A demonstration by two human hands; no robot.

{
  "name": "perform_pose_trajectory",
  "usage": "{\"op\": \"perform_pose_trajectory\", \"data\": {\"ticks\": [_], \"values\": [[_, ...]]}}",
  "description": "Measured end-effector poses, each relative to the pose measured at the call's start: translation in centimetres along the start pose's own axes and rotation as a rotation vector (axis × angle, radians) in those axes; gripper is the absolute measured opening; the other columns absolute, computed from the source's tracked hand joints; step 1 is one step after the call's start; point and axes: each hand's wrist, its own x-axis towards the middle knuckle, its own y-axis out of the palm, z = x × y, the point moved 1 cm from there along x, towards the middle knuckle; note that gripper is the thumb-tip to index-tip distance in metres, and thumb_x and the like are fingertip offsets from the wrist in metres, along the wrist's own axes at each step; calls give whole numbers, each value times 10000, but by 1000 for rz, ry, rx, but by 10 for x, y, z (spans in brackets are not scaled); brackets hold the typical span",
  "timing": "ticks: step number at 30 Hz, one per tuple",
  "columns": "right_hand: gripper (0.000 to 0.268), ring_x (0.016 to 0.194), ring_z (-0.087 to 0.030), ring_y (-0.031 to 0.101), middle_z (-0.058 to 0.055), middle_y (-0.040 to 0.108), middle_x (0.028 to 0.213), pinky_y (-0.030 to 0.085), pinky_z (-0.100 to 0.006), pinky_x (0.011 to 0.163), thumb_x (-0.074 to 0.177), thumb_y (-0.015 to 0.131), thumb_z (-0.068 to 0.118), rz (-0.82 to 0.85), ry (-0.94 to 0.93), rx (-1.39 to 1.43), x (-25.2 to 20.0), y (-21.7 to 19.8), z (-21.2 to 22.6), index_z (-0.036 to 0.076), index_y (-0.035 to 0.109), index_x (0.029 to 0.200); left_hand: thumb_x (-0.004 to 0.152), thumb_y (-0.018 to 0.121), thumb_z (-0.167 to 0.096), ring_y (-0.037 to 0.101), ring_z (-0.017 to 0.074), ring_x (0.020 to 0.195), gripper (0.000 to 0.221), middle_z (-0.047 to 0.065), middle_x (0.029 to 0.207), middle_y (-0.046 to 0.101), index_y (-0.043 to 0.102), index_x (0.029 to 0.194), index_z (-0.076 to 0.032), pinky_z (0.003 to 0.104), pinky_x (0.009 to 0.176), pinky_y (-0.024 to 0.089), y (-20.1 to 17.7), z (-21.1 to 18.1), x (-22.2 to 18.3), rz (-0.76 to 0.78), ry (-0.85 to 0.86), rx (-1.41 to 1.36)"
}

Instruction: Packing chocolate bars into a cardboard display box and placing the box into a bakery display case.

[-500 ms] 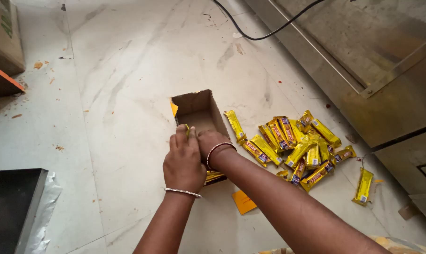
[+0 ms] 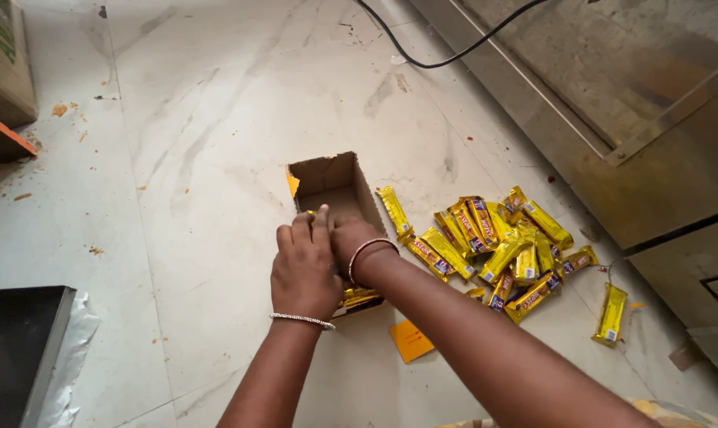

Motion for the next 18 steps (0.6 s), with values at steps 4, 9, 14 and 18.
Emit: {"op": "perform_pose_trajectory", "data": {"ticks": [4, 9, 14, 18], "values": [[491, 1074, -354, 677, -157, 717, 1146, 553, -441, 914, 771, 731, 148, 33, 30, 151, -4, -16, 1, 154, 658, 1256, 639, 754, -7, 517, 319, 1159, 916, 113, 1356, 546, 436, 1491, -118, 382, 956, 516, 0, 7, 1, 2, -26, -78], [458, 1005, -278, 737, -126, 750, 1112, 593, -391, 885, 871, 746, 143, -187, 12, 447, 14, 0, -33, 139, 658, 1320, 654, 834, -70, 547, 302, 1015, 988, 35, 1283, 640, 399, 1521, -258, 419, 875, 512, -11, 3, 3, -48, -39, -165], [714, 858, -155, 700, -39, 697, 961, 610, -360, 701, 864, 710, 46, -13, 126, 1031, 1, -26, -31, 169, 396, 1494, 714, 854, -120, 554, 264, 980, 1092, 74, 1013, 642, 277, 1601, -391, 370, 918, 528, -19, 13, 12, 130, -98, -288], [816, 776, -172, 660, -91, 668, 872, 607, -334, 669, 856, 658, 9, -68, 188, 918, -5, -44, -23, 258, 351, 1569, 649, 865, -85, 579, 250, 947, 1143, 97, 1000, 587, 269, 1588, -350, 363, 911, 535, -10, 23, 12, 78, -112, -386]]}}
